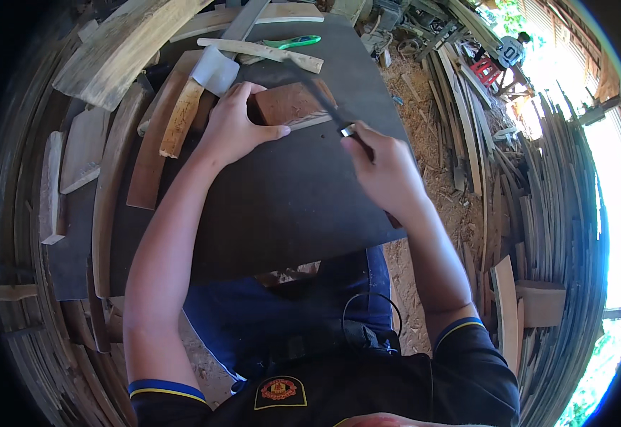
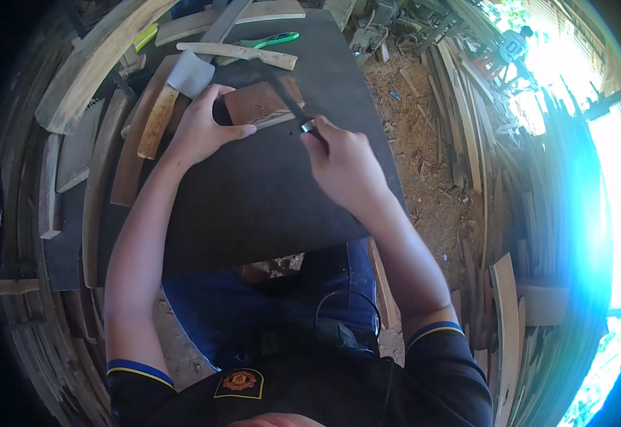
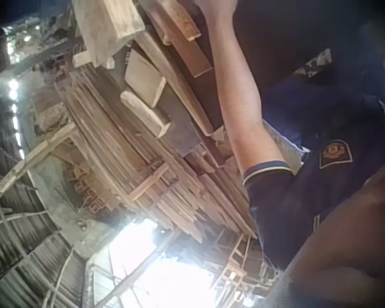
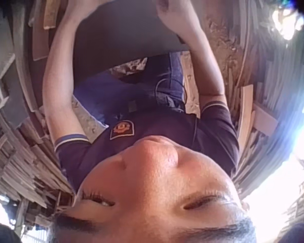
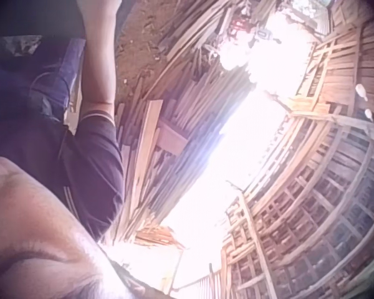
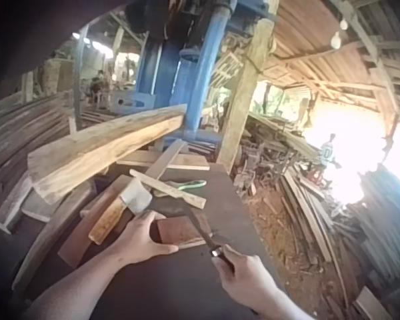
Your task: The person uses a chisel and a wooden mallet to carve and shape small rectangular blocks of wood on a workbench. They repeatedly strike the chisel to remove material, then inspect the pieces and fit them together to check alignment.
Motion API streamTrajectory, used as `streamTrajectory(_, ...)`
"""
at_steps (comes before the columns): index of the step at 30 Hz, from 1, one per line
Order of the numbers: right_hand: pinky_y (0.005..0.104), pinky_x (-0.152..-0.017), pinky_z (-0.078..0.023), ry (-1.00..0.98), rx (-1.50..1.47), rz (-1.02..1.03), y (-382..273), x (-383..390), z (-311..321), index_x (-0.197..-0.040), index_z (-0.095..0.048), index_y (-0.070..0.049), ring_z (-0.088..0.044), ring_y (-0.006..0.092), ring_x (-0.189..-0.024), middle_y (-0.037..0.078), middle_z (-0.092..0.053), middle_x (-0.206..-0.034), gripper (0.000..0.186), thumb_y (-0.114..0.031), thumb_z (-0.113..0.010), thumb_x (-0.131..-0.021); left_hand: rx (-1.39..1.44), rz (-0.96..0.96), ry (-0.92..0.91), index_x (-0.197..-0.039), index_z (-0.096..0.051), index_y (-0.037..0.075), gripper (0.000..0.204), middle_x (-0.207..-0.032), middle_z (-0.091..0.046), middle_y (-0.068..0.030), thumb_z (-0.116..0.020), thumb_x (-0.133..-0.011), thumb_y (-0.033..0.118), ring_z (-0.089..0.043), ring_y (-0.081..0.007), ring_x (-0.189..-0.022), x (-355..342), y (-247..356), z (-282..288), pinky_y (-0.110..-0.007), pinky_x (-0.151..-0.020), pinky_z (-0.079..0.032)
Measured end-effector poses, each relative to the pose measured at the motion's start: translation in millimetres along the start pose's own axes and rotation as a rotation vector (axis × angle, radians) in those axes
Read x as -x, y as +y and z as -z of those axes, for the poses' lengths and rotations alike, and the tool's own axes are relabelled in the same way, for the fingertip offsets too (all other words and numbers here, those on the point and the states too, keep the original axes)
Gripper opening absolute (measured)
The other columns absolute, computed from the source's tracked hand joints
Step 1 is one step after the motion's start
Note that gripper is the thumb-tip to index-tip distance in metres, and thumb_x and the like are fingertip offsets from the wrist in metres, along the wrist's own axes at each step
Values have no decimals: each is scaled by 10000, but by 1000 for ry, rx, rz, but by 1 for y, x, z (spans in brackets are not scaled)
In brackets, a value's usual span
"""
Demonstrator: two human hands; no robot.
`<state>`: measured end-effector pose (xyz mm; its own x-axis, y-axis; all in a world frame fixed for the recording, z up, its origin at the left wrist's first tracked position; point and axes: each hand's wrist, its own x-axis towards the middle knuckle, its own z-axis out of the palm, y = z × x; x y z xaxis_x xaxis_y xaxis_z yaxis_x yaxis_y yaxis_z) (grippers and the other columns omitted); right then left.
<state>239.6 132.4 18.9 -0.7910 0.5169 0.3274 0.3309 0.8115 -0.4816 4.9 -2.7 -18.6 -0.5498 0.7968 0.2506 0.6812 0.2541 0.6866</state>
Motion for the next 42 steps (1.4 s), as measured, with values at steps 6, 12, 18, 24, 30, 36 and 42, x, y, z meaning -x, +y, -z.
streamTrajectory(6,408,-652,-535,-16,-116,-89,-10,1,-2,-1257,-636,0,-712,338,-687,223,-686,-776,292,-162,-636,-1014,-15,-29,44,-1313,-578,13,794,-1331,-637,-201,-919,-716,410,-571,-336,-1310,-2,-5,-9,-434,-1125,-425)
streamTrajectory(12,489,-734,-547,53,-284,-137,-27,1,16,-1217,-649,34,-694,470,-808,286,-692,-829,318,-209,-626,-1012,35,4,17,-1306,-588,26,775,-1314,-646,-193,-926,-711,389,-585,-329,-1292,-1,-7,-5,-424,-1111,-432)
streamTrajectory(18,407,-681,-543,28,-121,-42,-13,-4,9,-1208,-645,16,-690,466,-797,262,-698,-827,278,-162,-655,-995,-17,-25,47,-1331,-569,33,793,-1303,-639,-185,-917,-720,399,-581,-316,-1278,-3,-3,-1,-428,-1118,-422)
streamTrajectory(24,427,-604,-505,-7,-158,-41,-8,7,-3,-1114,-634,-13,-661,443,-688,228,-665,-766,186,-159,-641,-999,9,-44,19,-1340,-566,46,797,-1319,-619,-181,-921,-722,402,-563,-318,-1300,1,-4,-3,-444,-1129,-419)
streamTrajectory(30,332,-464,-428,-106,-560,-329,-2,15,5,-1193,-634,-4,-561,166,-462,87,-590,-626,235,-180,-594,-1043,16,-21,-2,-1345,-573,23,811,-1376,-599,-203,-915,-733,432,-538,-322,-1350,5,2,0,-448,-1136,-416)
streamTrajectory(36,257,-393,-399,-73,-879,-484,11,33,6,-1316,-602,16,-495,86,-427,21,-549,-647,348,-241,-517,-1097,191,9,23,-1320,-606,-15,803,-1303,-653,-204,-911,-749,461,-593,-289,-1284,3,7,2,-408,-1103,-443)
streamTrajectory(42,252,-367,-394,-49,-1155,-545,30,38,7,-1427,-535,-5,-466,90,-417,29,-498,-681,469,-345,-447,-1117,439,160,75,-1189,-685,-19,583,-1008,-714,-34,-763,-928,497,-615,-82,-951,1,3,5,-222,-845,-451)
